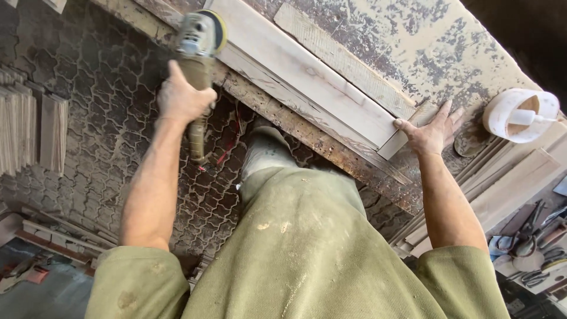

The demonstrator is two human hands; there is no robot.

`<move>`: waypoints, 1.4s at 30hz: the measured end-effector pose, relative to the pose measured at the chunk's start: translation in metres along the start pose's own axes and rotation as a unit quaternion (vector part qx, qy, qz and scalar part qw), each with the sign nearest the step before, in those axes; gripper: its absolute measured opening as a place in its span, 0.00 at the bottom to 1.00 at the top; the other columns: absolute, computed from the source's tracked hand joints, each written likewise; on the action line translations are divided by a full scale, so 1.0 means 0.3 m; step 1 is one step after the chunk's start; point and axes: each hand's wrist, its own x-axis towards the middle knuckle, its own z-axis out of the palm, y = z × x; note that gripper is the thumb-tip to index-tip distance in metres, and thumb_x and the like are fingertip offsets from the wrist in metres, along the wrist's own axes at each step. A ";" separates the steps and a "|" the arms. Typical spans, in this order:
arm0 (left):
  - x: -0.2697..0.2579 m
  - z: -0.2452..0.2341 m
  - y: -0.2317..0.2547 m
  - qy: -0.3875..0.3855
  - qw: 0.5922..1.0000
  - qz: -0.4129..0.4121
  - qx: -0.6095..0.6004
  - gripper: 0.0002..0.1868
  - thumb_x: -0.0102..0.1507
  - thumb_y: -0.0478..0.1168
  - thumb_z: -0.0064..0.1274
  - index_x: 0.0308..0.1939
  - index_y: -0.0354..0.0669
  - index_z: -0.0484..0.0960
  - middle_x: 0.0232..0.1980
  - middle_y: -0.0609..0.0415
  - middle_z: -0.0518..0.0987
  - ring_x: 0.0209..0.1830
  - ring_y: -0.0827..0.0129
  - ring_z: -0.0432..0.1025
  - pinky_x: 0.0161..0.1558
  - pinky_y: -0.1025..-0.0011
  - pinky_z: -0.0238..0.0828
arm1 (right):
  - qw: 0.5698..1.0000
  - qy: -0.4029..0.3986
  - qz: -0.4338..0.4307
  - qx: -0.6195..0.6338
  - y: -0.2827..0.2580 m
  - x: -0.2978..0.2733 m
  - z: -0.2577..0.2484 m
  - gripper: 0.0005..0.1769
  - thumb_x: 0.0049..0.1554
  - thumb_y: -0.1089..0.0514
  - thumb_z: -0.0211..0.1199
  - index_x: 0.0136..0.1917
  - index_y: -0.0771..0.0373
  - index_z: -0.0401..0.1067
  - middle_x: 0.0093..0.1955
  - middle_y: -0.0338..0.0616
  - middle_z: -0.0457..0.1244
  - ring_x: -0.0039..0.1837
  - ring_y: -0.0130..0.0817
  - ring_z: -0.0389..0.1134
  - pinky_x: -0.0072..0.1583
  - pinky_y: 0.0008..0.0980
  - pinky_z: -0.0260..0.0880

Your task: The recorder is sanding wooden planks using an angle grinder and applying filler or glue to cracks in the wood.

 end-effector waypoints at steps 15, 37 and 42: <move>-0.427 0.616 0.274 -0.113 0.929 0.210 0.281 0.38 0.52 0.47 0.61 0.60 0.37 0.60 0.44 0.44 0.76 0.38 0.59 0.77 0.28 0.66 0.79 | 0.998 0.016 -0.041 0.044 0.008 -0.053 -0.034 0.86 0.35 0.19 0.77 0.87 0.56 0.31 0.86 0.65 0.25 0.86 0.59 0.20 0.81 0.62 0.21; -0.357 0.530 0.395 -0.049 0.989 0.063 0.129 0.47 0.52 0.42 0.59 0.70 0.36 0.52 0.48 0.41 0.75 0.34 0.58 0.76 0.33 0.62 0.81 | 0.949 0.123 -0.134 0.259 0.378 -0.147 0.059 0.41 0.58 0.49 0.74 0.77 0.63 0.61 0.81 0.62 0.52 0.83 0.54 0.50 0.80 0.47 0.49; -0.516 0.771 0.469 -0.083 0.928 0.265 0.247 0.52 0.48 0.52 0.65 0.66 0.28 0.57 0.45 0.38 0.78 0.45 0.47 0.77 0.44 0.51 0.78 | 0.915 0.147 -0.214 0.308 0.277 -0.091 0.067 0.35 0.61 0.53 0.75 0.75 0.64 0.65 0.78 0.56 0.59 0.79 0.49 0.60 0.79 0.44 0.59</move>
